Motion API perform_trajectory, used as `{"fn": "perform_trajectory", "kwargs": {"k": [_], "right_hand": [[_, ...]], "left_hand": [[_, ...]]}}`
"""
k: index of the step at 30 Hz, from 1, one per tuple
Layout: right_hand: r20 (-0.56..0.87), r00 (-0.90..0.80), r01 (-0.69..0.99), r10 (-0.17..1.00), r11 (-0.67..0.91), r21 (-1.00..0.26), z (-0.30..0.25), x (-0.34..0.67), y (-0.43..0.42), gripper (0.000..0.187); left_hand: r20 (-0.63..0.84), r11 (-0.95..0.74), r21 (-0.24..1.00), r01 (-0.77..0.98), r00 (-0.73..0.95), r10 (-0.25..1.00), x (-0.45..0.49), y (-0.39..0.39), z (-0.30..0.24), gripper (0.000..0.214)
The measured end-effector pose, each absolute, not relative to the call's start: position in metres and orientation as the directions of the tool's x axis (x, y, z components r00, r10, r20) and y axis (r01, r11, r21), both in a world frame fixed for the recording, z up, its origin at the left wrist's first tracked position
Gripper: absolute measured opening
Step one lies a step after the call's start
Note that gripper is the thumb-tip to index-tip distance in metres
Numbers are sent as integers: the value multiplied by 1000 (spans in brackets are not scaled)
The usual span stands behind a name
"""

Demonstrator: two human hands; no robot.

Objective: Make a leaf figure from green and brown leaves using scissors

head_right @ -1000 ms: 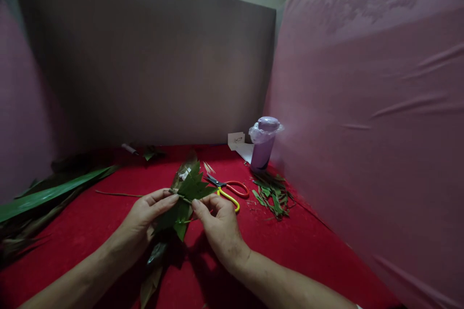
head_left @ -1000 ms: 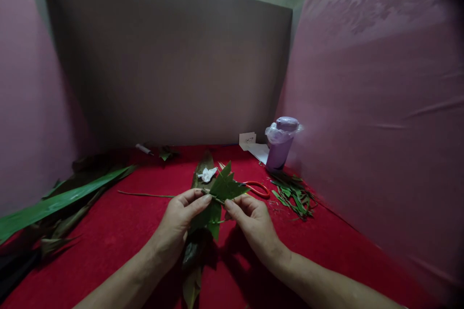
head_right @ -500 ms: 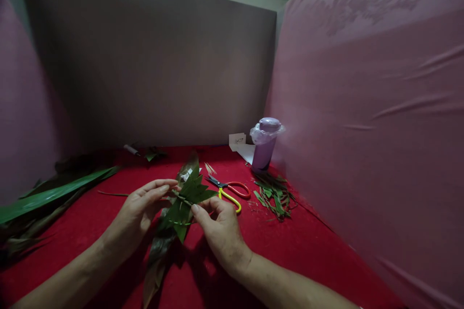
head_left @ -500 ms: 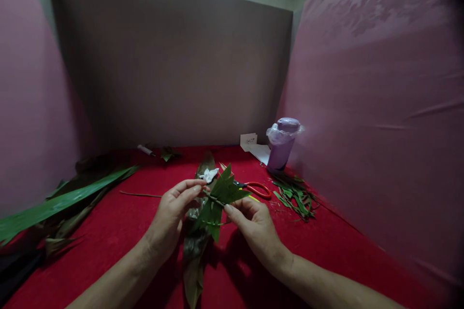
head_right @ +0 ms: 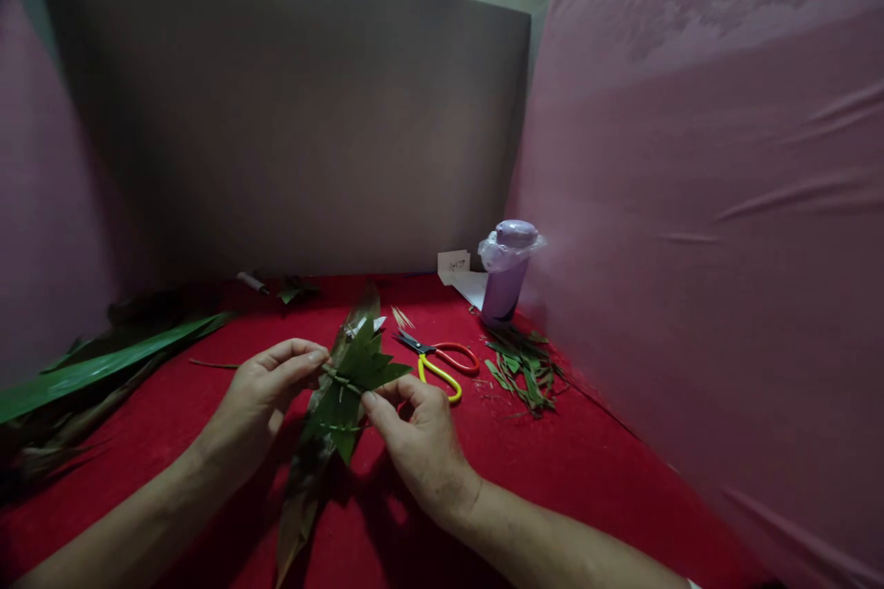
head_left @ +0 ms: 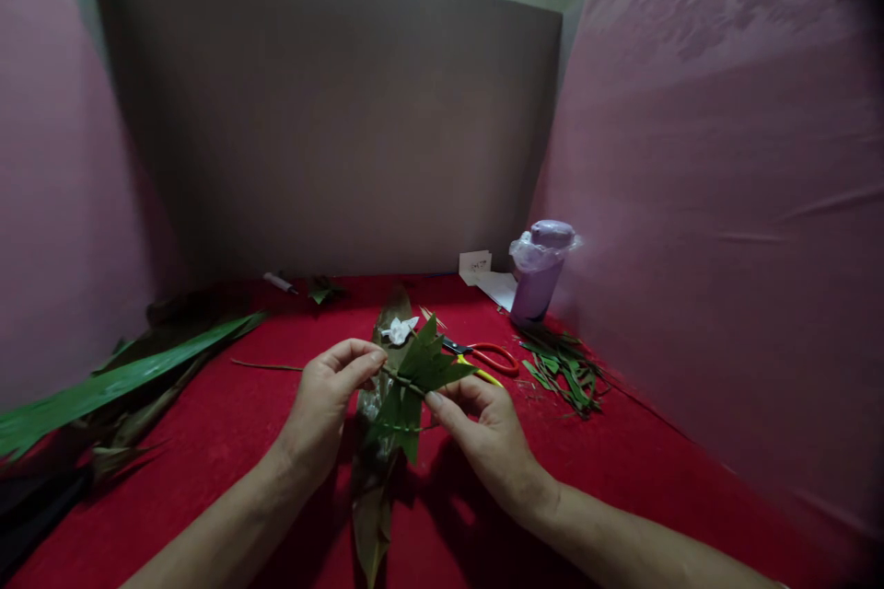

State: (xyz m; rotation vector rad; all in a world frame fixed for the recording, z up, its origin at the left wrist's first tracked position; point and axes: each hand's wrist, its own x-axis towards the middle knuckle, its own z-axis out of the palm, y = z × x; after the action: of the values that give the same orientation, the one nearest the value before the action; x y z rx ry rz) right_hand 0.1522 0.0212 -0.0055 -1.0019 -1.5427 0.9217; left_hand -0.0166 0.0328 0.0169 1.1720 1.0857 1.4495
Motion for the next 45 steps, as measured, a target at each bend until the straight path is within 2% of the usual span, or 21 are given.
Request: {"fn": "perform_trajectory", "kwargs": {"k": [6,16,22,30,37,42,45], "right_hand": [[314,-126,101,941,327,-939,-8,151,22,15],[229,-143,34,963,236,-971,-12,151,24,19],[169,-126,-95,978,158,-983,-7,149,24,21],[189,-102,-92,977,180,-979,-3,149,23,31],[238,-194,-92,951,224,-970,-6,152,23,50],[221,-236,-49,946,215,-975,-9,151,23,33],[207,-218,-52,954,200,-978,-11,150,25,29]], "left_hand": [[59,-78,969,-233,-84,995,-12,31,23,10],[20,-38,948,-316,-61,998,-11,30,21,13],[7,-23,946,-322,-51,999,-10,28,23,15],[-48,67,964,-256,80,996,-5,25,21,24],[-97,107,950,-292,51,994,-8,26,25,21],[-99,108,944,-313,45,994,-10,27,25,19],[-91,102,946,-309,48,995,-10,27,25,20]]}}
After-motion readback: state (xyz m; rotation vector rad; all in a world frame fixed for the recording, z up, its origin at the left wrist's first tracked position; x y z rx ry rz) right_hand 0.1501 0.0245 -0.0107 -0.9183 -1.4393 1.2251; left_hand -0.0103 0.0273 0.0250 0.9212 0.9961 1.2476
